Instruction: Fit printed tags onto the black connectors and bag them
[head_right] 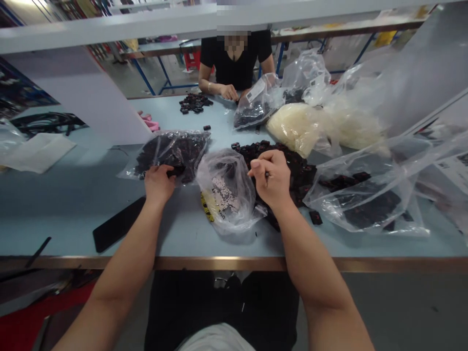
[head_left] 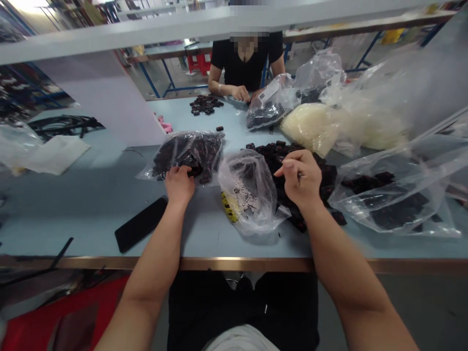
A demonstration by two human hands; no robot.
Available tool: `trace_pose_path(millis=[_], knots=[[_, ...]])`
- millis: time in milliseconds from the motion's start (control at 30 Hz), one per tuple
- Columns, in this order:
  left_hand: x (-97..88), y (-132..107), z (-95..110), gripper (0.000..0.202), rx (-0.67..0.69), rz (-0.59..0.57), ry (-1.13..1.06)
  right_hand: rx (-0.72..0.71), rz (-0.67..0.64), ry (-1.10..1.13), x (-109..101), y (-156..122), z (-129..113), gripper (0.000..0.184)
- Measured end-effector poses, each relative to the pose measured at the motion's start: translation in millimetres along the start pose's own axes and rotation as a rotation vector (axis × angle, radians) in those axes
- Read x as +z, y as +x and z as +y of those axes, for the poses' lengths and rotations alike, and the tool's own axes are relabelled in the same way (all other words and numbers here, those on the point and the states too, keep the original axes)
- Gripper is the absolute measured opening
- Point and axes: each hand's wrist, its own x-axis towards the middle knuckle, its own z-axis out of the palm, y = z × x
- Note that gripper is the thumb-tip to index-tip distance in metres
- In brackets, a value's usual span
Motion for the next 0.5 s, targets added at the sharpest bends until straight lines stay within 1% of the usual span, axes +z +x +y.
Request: trace_pose_path(millis=[133,233,333,400,500], knots=[[-1.2,-3,5,0.028,0.020,-0.120,0.105,-0.091,-0.171,0.078,12,-10,-4,0.059],[-5.7,-2,12,0.027,0.009,-0.205,0.210,-0.153,-0.249,0.119,21,-16,-5,0.051],[-9.0,0,16,0.022,0.023,-0.252,0.247,-0.192,-0.327,0.120,28,-21,-6,0.043],[-9.5,0,18,0.020,0.043,-0.273,0.257,-0.165,-0.425,0.076,30,-23,-6,0.036],[-8.9,-2,20,0.021,0.055,-0.254,0.257,-0.066,-0.679,-0.090,31,-22,-9,0.022]])
